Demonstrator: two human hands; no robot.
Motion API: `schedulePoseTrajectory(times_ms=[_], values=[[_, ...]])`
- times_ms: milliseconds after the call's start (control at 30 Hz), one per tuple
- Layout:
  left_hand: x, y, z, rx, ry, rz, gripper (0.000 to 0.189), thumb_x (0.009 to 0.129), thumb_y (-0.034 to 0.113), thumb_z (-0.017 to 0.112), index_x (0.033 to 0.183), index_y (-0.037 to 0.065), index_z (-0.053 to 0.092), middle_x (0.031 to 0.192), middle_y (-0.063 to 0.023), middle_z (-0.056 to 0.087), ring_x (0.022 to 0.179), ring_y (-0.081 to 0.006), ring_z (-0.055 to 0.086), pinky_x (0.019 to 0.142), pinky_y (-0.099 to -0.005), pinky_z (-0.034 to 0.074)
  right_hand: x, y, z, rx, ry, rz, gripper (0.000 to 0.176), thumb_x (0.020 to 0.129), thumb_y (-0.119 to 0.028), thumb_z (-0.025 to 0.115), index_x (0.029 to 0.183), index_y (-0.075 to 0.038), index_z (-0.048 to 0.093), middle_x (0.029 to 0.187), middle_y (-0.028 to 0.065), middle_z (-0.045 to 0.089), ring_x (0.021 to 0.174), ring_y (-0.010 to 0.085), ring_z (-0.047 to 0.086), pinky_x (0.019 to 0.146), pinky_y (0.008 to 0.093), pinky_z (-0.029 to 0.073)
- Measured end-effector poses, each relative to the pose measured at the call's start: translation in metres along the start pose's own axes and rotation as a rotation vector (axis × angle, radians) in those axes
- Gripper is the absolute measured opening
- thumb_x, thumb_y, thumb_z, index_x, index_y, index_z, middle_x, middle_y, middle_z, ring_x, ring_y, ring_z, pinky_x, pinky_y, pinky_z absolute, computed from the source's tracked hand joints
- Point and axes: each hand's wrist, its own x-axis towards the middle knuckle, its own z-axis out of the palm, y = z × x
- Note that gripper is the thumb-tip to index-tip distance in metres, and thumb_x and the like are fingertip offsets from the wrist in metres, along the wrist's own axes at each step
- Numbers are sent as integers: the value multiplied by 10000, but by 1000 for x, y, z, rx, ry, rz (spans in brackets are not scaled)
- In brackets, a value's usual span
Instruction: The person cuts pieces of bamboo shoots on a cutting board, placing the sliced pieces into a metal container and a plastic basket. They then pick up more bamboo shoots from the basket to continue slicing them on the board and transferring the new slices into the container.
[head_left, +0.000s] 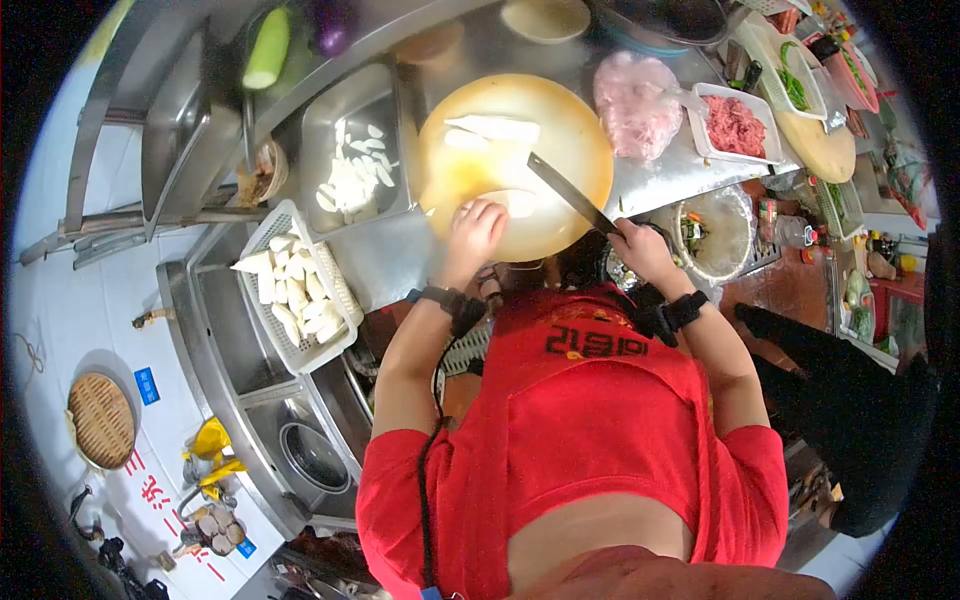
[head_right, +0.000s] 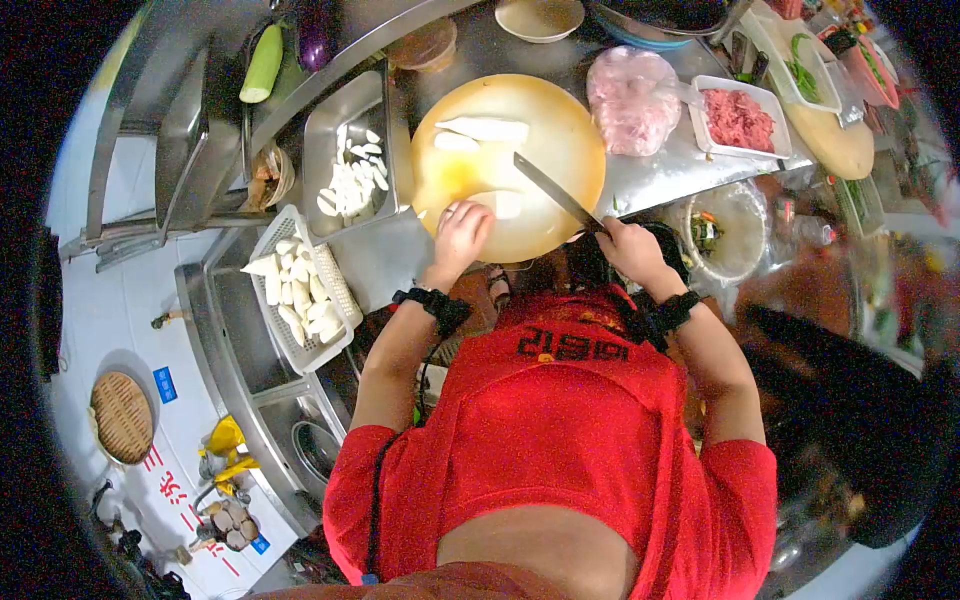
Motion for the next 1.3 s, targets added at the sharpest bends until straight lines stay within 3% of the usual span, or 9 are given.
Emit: schedulePoseTrajectory(times_ms=[300,533,600,700,800,833,900,1100,1300], values=[[16,5,7,45,-166,-42,487,701,224,693,1149,115,538,1070,-97,552,997,-295,537,862,-389,430,16,-16,15,-98,15,-11,249,856,-268,490,950,-39,518,709,231,606,685,399,602,620,498,484],[17,-9,8,9,-208,-150,514,698,195,685,1178,91,532,1098,-125,559,1004,-285,555,863,-367,455,13,-20,18,-99,-1,29,252,858,-266,484,944,-31,514,704,225,610,681,396,607,614,492,492],[23,-6,-6,-591,-402,-605,430,743,191,661,1146,83,558,1127,-130,565,999,-264,573,817,-330,477,13,-21,19,-124,17,4,245,858,-261,484,956,-39,519,706,221,612,679,385,612,612,482,496],[17,-14,-4,-861,-475,-716,310,786,190,631,1070,70,600,1159,-121,562,992,-249,584,785,-305,487,10,-24,11,-131,4,-27,253,859,-266,486,974,-47,536,705,212,614,676,374,616,609,478,497],[13,-9,-6,-380,-414,-540,245,775,170,640,1001,74,631,1091,-102,580,957,-271,577,800,-330,476,8,-25,8,-165,-14,-68,253,862,-267,487,990,-59,554,700,203,615,665,365,617,595,473,494],[10,-6,-7,-380,-415,-539,245,775,170,640,1001,74,631,1091,-102,580,957,-271,577,800,-330,476,7,-24,8,-166,-14,-68,253,862,-267,487,990,-59,554,700,203,615,665,365,617,595,473,494],[2,3,-6,74,-65,-194,233,747,163,668,968,94,647,1011,-90,578,942,-280,550,820,-358,452,2,-22,9,-193,-44,-147,250,865,-265,488,991,-64,569,697,195,618,653,362,614,579,466,491],[-20,23,18,36,235,-156,232,715,96,682,939,74,628,955,-95,558,909,-295,525,803,-394,431,-3,-32,-3,-258,-27,-163,223,880,-244,467,949,-39,521,673,163,620,629,335,618,559,441,496],[-28,18,30,81,284,-118,221,727,103,678,935,79,606,968,-89,545,920,-293,512,816,-392,416,12,-42,25,-297,-47,-177,176,864,-207,477,913,-38,480,629,153,612,588,314,625,493,420,494]])
